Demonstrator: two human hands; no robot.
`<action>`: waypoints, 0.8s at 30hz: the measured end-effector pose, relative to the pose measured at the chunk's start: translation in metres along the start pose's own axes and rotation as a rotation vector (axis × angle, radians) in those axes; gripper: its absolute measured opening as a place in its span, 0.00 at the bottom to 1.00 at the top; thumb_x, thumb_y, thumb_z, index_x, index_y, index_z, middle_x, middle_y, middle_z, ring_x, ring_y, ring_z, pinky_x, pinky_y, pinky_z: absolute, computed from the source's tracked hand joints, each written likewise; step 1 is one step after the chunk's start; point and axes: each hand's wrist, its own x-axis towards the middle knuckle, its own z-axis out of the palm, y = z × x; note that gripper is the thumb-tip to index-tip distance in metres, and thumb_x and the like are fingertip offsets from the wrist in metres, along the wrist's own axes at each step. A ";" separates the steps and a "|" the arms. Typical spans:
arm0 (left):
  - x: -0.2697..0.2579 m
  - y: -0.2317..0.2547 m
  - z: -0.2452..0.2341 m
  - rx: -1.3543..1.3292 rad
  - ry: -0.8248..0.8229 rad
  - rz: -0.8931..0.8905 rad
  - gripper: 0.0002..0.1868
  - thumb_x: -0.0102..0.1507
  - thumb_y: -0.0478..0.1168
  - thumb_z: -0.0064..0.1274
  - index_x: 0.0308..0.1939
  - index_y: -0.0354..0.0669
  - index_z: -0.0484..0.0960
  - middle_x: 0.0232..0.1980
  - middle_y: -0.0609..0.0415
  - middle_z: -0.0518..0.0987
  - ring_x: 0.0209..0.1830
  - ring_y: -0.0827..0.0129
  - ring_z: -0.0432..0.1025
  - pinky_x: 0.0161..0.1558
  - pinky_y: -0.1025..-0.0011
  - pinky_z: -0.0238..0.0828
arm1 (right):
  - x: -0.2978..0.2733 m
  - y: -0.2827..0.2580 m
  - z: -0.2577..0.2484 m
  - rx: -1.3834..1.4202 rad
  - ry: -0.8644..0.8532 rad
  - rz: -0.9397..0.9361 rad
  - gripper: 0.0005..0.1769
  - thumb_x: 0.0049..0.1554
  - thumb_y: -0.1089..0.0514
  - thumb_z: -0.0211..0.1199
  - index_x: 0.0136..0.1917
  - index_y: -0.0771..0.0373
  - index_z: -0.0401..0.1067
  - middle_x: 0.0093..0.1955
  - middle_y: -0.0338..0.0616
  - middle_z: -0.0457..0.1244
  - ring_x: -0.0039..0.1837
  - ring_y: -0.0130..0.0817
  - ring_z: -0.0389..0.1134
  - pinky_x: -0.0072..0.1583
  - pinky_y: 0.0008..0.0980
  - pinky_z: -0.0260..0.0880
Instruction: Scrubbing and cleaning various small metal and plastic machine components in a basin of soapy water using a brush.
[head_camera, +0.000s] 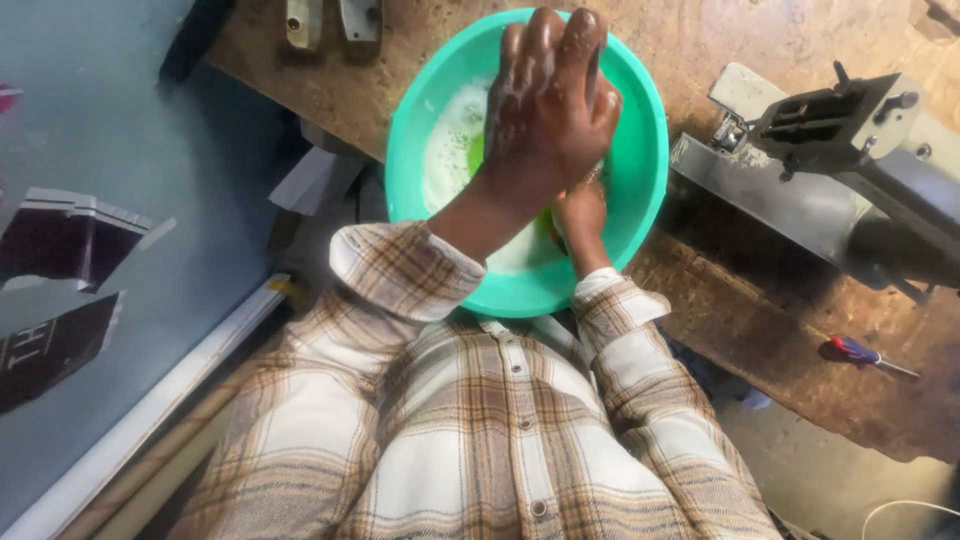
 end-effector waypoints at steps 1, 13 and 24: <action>-0.010 -0.004 0.009 -0.004 0.119 0.126 0.21 0.64 0.40 0.58 0.60 0.47 0.72 0.54 0.43 0.75 0.56 0.49 0.73 0.64 0.44 0.74 | -0.008 -0.019 -0.022 0.071 -0.033 0.066 0.36 0.60 0.41 0.52 0.75 0.61 0.67 0.76 0.65 0.56 0.66 0.70 0.66 0.64 0.64 0.67; -0.088 -0.126 0.160 0.335 -0.191 -0.089 0.21 0.55 0.49 0.55 0.49 0.43 0.79 0.40 0.41 0.84 0.44 0.42 0.78 0.54 0.47 0.71 | -0.002 0.003 0.002 0.124 -0.013 0.111 0.55 0.57 0.45 0.61 0.89 0.50 0.37 0.83 0.64 0.51 0.72 0.66 0.64 0.68 0.59 0.66; -0.097 -0.154 0.125 0.262 -0.230 0.046 0.22 0.67 0.50 0.58 0.61 0.43 0.78 0.54 0.36 0.83 0.57 0.36 0.78 0.61 0.43 0.75 | -0.009 -0.003 -0.002 0.085 -0.016 0.187 0.58 0.57 0.45 0.61 0.88 0.69 0.36 0.77 0.72 0.58 0.78 0.66 0.59 0.76 0.57 0.58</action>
